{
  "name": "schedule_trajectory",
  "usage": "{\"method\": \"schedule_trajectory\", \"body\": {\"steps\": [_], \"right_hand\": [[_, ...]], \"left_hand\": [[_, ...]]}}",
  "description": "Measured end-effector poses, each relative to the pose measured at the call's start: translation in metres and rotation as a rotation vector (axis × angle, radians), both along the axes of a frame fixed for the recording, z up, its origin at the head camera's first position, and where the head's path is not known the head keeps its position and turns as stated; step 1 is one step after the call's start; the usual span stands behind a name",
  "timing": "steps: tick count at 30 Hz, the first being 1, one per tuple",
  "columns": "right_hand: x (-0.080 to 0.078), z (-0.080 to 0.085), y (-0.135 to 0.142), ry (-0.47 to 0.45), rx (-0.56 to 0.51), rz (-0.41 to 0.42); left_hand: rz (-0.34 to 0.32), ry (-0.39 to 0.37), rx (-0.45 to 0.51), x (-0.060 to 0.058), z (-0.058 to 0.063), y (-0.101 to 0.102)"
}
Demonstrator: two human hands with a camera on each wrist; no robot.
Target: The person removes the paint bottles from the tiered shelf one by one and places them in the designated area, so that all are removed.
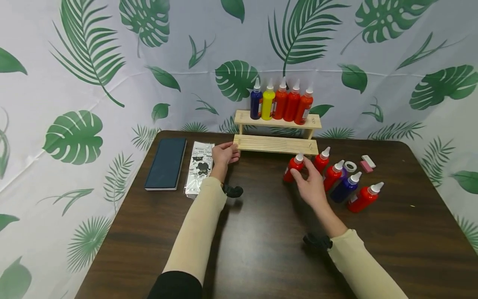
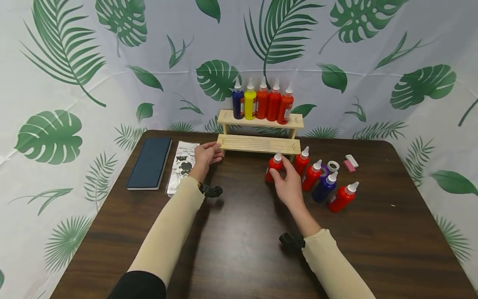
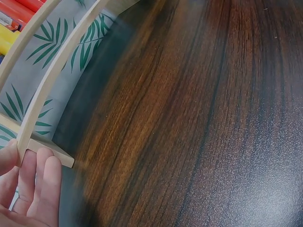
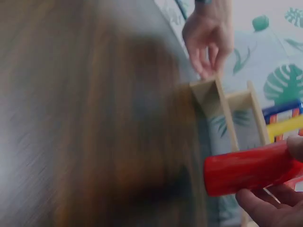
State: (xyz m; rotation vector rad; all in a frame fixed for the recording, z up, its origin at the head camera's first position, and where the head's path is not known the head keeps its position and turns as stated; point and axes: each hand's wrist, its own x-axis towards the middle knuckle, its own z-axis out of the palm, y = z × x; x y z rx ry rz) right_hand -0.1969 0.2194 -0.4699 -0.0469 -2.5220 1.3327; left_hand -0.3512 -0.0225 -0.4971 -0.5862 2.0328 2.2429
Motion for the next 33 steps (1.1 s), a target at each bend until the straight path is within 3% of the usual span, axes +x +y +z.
{"method": "schedule_trajectory", "body": {"steps": [7, 15, 33], "right_hand": [[0.016, -0.007, 0.017, -0.024, 0.113, -0.087], [0.017, -0.006, 0.024, -0.052, 0.172, -0.083], [0.011, -0.008, 0.027, -0.057, 0.157, -0.086]], "left_hand": [[-0.002, 0.003, 0.004, 0.002, 0.0, -0.001], [-0.017, 0.01, 0.014, 0.003, -0.001, 0.0], [-0.001, -0.004, 0.01, -0.002, -0.002, -0.001]]}}
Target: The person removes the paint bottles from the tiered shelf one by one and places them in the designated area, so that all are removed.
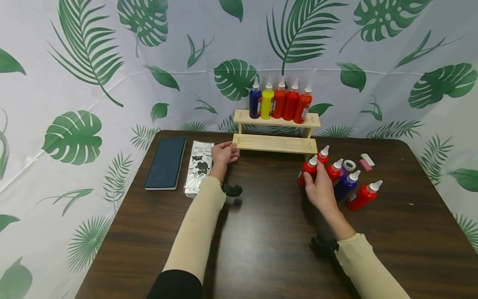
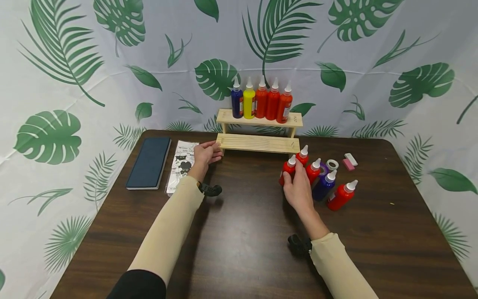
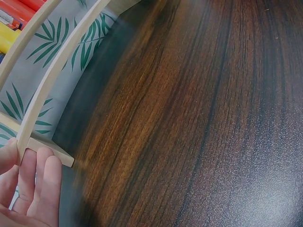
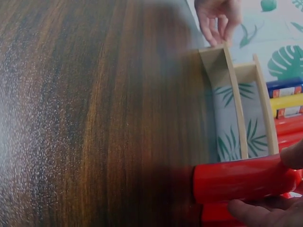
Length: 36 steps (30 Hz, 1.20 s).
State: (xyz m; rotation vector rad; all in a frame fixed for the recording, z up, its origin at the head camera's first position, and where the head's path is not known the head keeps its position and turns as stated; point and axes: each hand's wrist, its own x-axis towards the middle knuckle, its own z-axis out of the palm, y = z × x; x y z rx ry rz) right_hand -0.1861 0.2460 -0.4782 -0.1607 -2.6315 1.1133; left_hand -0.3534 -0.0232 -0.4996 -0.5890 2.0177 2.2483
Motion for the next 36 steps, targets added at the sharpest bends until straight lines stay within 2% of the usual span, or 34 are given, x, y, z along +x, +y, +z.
{"method": "schedule_trajectory", "body": {"steps": [9, 15, 20, 24, 27, 30, 33, 36], "right_hand": [[0.005, 0.006, 0.0, -0.06, -0.018, -0.009], [0.012, 0.019, -0.001, -0.064, -0.066, -0.013], [0.019, 0.04, -0.004, -0.021, -0.076, 0.003], [0.02, 0.067, -0.005, 0.009, -0.055, 0.016], [0.014, 0.091, -0.004, 0.035, -0.024, 0.035], [0.0, 0.116, -0.002, 0.039, 0.021, 0.068], [-0.021, 0.135, 0.001, -0.006, 0.033, 0.099], [-0.048, 0.144, 0.005, -0.066, 0.028, 0.099]], "left_hand": [[-0.007, -0.022, 0.01, 0.0, 0.001, 0.0], [-0.007, 0.0, 0.018, 0.001, 0.001, 0.0], [-0.016, 0.001, 0.015, 0.002, 0.001, -0.001], [-0.011, -0.016, 0.009, 0.001, 0.002, -0.001], [-0.006, -0.023, 0.002, 0.0, 0.001, -0.001], [-0.006, -0.028, -0.003, -0.001, 0.001, -0.001], [-0.004, -0.032, -0.002, -0.001, 0.001, -0.001], [-0.01, -0.031, 0.003, -0.001, 0.001, 0.0]]}}
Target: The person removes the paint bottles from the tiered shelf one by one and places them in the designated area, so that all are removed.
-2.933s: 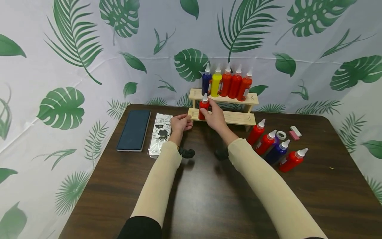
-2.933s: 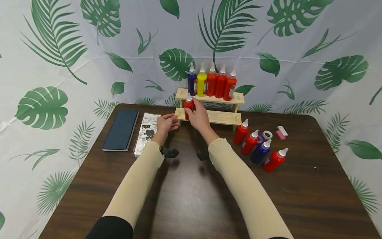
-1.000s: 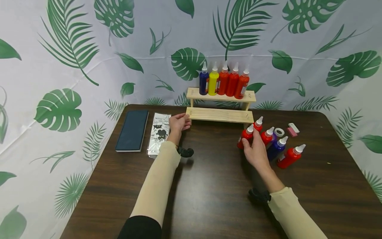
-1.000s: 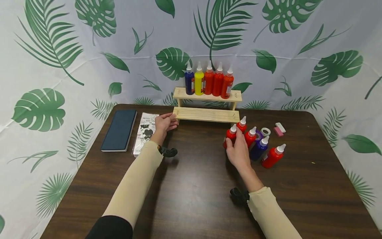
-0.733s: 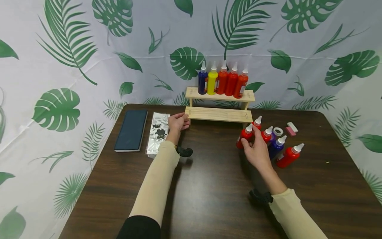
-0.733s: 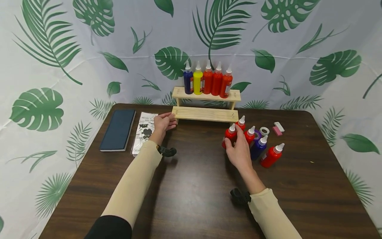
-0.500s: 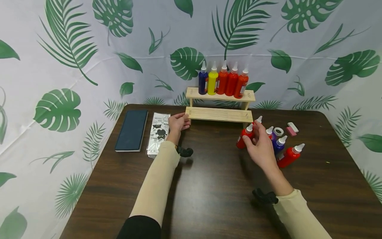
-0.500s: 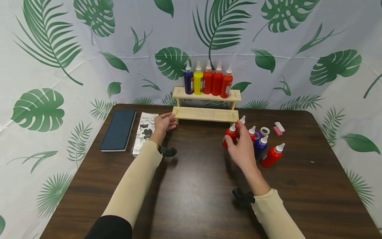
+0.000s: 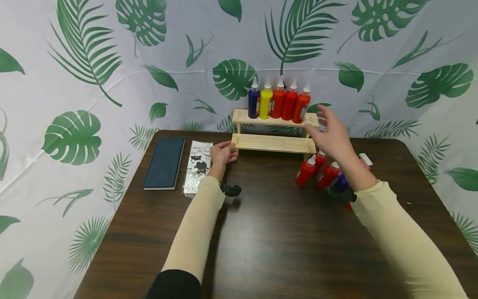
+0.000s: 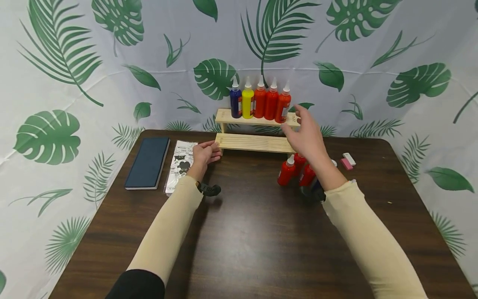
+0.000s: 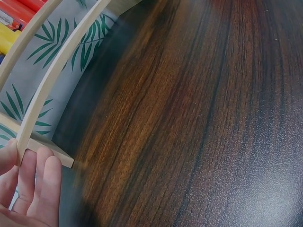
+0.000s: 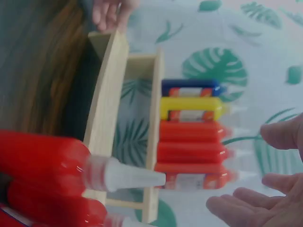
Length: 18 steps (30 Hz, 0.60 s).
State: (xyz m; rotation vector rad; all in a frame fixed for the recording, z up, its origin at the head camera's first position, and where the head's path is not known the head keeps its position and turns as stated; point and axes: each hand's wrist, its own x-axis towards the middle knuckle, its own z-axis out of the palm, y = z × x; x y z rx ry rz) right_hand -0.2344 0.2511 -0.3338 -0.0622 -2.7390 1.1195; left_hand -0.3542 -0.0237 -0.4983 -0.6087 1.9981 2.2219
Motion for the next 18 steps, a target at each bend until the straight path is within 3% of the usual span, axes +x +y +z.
{"method": "schedule_trajectory", "body": {"steps": [8, 14, 18], "right_hand": [[-0.072, -0.008, 0.009, -0.019, -0.055, -0.049], [-0.099, -0.017, 0.01, -0.063, -0.087, 0.0], [-0.109, -0.021, 0.011, -0.067, -0.143, 0.031]], "left_hand": [[0.01, 0.002, 0.002, 0.001, 0.001, -0.001], [0.009, 0.017, -0.002, 0.003, 0.002, -0.001], [0.01, 0.008, -0.009, 0.003, 0.002, -0.001]]}}
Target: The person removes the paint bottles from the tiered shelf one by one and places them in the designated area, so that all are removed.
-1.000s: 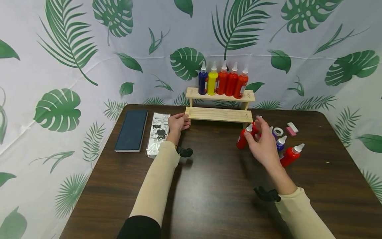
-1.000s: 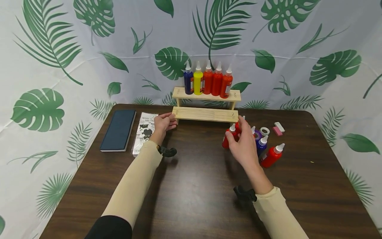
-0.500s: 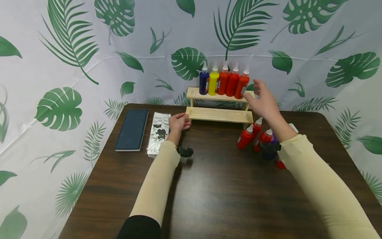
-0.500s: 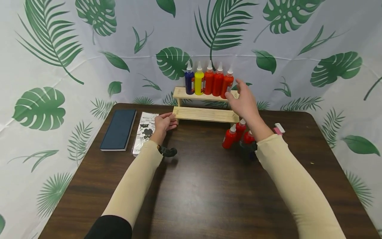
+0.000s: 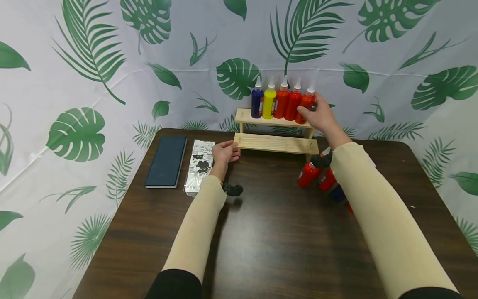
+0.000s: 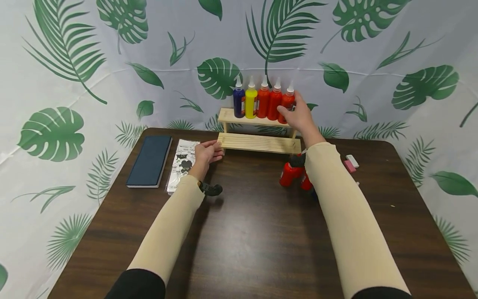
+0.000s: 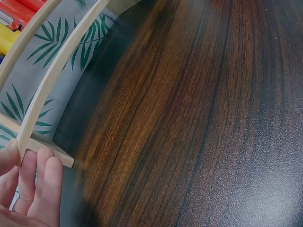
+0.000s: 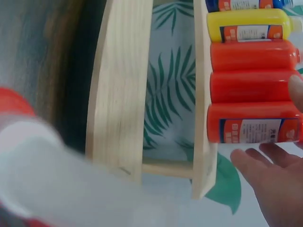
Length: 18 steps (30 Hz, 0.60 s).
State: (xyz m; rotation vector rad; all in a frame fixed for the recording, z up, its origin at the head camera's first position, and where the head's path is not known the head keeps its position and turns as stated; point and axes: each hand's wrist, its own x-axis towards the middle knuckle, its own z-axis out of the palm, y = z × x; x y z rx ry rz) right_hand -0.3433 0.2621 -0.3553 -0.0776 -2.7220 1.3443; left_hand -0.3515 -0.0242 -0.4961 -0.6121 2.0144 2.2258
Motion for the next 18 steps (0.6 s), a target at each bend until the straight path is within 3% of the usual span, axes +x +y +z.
{"method": "schedule_trajectory", "body": {"steps": [10, 18], "right_hand": [[0.003, -0.003, -0.004, 0.041, 0.007, -0.15], [0.016, 0.004, -0.002, 0.106, -0.019, -0.176]], "left_hand": [[0.004, -0.008, -0.001, -0.002, 0.0, -0.001], [-0.005, -0.01, 0.005, -0.001, -0.001, -0.001]]}}
